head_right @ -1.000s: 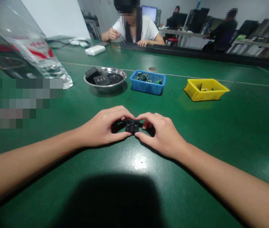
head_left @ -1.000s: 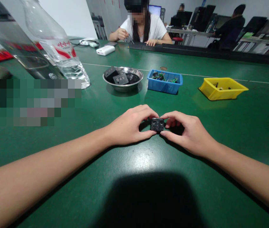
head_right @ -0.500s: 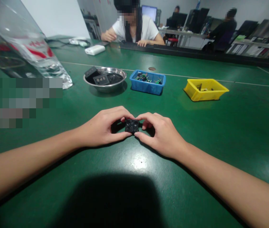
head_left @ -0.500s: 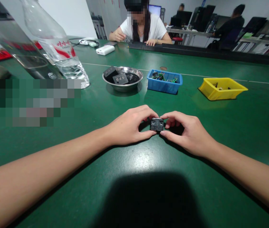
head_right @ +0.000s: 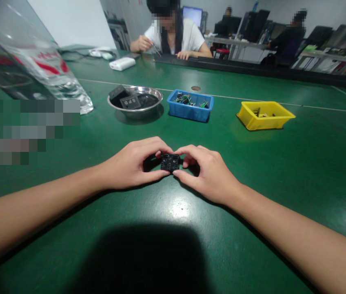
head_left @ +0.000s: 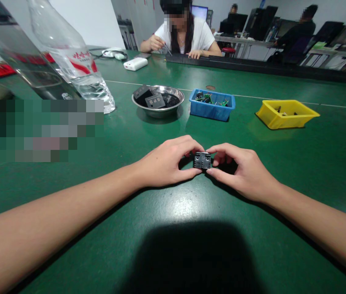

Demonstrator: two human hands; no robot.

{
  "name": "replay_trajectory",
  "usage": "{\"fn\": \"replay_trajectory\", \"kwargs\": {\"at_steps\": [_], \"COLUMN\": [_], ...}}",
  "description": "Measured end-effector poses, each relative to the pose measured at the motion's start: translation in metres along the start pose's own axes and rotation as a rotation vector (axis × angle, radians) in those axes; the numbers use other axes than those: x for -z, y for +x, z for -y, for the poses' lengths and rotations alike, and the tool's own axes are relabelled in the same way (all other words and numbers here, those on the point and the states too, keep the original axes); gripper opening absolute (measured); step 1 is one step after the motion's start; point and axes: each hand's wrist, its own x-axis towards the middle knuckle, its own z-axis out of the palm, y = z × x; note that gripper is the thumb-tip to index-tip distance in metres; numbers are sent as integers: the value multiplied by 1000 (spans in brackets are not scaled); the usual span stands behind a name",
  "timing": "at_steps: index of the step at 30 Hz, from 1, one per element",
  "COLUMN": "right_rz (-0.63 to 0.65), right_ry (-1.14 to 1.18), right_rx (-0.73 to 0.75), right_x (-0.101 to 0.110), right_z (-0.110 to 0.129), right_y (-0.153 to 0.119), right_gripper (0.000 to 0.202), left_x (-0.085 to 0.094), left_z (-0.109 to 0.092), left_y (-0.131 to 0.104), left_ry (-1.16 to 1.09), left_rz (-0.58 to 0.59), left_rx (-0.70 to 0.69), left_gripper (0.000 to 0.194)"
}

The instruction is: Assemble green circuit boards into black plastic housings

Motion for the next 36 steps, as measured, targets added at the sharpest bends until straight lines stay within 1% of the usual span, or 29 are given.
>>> {"fn": "replay_trajectory", "kwargs": {"at_steps": [17, 25, 32, 34, 36], "right_rz": [11, 8, -1, 7, 27], "right_ry": [8, 3, -15, -43, -86], "right_rx": [-8, 17, 46, 67, 95], "right_x": [1, -1, -1, -2, -2], "right_z": [1, 0, -2, -3, -3], "right_y": [0, 0, 0, 1, 2], "right_gripper": [28, 27, 30, 27, 18], "left_x": [0, -1, 0, 1, 0], "left_z": [0, 1, -1, -2, -3], "left_y": [-1, -1, -1, -2, -4], "left_ry": [9, 15, 15, -7, -59], "left_rz": [-17, -37, -65, -56, -43], "left_rx": [-28, -67, -75, -59, -41], "left_gripper": [26, 25, 27, 28, 31]}}
